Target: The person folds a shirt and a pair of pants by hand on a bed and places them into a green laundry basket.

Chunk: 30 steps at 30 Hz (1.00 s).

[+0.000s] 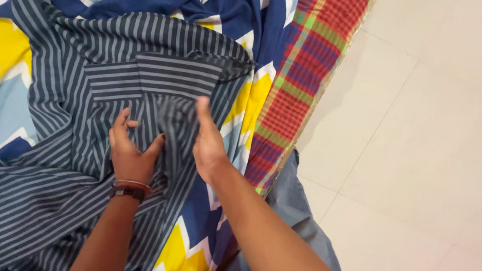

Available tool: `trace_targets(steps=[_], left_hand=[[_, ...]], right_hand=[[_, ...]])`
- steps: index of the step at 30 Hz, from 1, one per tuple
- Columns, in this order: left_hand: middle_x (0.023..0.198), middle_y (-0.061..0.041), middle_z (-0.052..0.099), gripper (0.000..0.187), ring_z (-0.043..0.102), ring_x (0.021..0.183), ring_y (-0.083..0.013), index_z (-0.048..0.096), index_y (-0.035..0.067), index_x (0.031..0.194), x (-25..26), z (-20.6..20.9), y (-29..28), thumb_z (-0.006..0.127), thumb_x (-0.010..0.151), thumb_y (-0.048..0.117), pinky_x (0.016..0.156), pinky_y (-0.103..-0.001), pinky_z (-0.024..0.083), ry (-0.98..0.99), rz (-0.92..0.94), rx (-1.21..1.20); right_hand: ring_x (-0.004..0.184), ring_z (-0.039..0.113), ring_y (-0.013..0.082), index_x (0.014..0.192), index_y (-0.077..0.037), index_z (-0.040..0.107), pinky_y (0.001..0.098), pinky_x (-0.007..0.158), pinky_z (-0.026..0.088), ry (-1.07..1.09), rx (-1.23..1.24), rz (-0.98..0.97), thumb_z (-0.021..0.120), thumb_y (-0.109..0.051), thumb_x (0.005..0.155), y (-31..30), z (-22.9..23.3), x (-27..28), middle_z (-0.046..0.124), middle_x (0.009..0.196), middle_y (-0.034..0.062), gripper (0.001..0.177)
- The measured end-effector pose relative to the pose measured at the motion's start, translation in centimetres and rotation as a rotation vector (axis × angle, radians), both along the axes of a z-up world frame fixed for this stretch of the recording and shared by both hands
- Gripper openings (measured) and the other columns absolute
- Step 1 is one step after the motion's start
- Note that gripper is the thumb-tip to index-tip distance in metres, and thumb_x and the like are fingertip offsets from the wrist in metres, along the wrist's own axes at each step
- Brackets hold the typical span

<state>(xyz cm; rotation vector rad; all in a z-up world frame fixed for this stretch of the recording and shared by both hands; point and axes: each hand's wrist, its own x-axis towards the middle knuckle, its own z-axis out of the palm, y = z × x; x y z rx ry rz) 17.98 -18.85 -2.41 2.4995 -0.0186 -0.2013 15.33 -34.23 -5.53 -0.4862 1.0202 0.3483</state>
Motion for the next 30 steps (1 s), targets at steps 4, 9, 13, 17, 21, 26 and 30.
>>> trace_targets(steps=[4,9,13,17,21,26,30], left_hand=[[0.123,-0.006,0.064,0.081,0.061,0.125,-0.0242,0.049,0.011,0.155,-0.9,-0.9,1.8,0.083,0.083,0.004,0.105,-0.042,0.048,-0.004,0.055,-0.049],[0.142,-0.016,0.044,0.082,0.054,0.123,-0.0284,0.048,0.009,0.149,-1.7,-1.3,2.8,0.082,0.075,-0.002,0.093,-0.038,0.054,0.253,0.022,-0.072],[0.143,-0.013,0.05,0.079,0.06,0.117,-0.0235,0.045,0.007,0.149,-1.1,-1.6,2.9,0.077,0.078,-0.003,0.085,-0.036,0.056,0.313,0.041,-0.35],[0.128,-0.016,0.068,0.059,0.065,0.109,-0.0227,0.057,0.005,0.146,-1.2,-3.8,3.7,0.076,0.09,0.003,0.092,-0.035,0.053,0.161,0.079,-0.311],[0.134,-0.014,0.07,0.041,0.067,0.121,-0.0204,0.061,0.002,0.142,0.3,-6.4,4.4,0.066,0.102,0.01,0.106,-0.034,0.053,0.103,0.136,-0.411],[0.133,-0.014,0.064,0.053,0.061,0.122,-0.0229,0.053,0.001,0.145,-0.3,-5.6,3.0,0.071,0.097,0.016,0.103,-0.035,0.047,0.202,0.145,-0.374],[0.123,-0.019,0.063,0.055,0.061,0.118,-0.0281,0.053,0.002,0.135,-1.6,-3.4,1.0,0.077,0.088,0.017,0.093,-0.038,0.047,0.102,0.228,-0.098]], right_hand=[[0.159,0.005,0.026,0.161,-0.002,0.018,0.0468,0.123,0.002,-0.089,-0.068,0.028,0.068,-0.047,0.089,0.6,-1.3,0.6,0.016,0.172,0.0163,0.098],[0.155,0.018,0.0347,0.162,-0.01,0.016,0.0503,0.125,0.015,0.187,-0.124,0.138,0.064,-0.048,0.091,-0.5,-3.4,-1.6,0.02,0.169,0.0177,0.094],[0.14,0.046,0.0259,0.145,-0.005,0.049,0.0452,0.115,0.03,0.023,-0.204,0.09,0.063,-0.041,0.092,-0.2,-3.0,-1.3,0.054,0.151,0.0134,0.065],[0.108,0.058,0.0197,0.129,0.007,0.059,0.0341,0.093,0.042,-0.236,-0.191,-0.188,0.066,-0.024,0.108,-0.8,-3.8,-0.9,0.065,0.123,0.0121,0.038],[0.101,0.069,0.01,0.119,-0.004,0.067,0.0247,0.091,0.052,-0.17,-0.256,-0.036,0.062,-0.019,0.097,-1.7,-5.3,-1.1,0.075,0.113,0.0022,0.027],[0.089,0.068,0.0108,0.109,-0.003,0.071,0.026,0.085,0.053,-0.128,-0.263,-0.075,0.065,-0.018,0.097,-1.0,-6.3,-0.5,0.076,0.099,0.001,0.021],[0.101,0.068,0.02,0.126,0.005,0.068,0.0331,0.092,0.049,-0.051,-0.273,0.045,0.067,-0.029,0.097,-1.1,-5.7,-1.0,0.071,0.117,0.0149,0.045]])
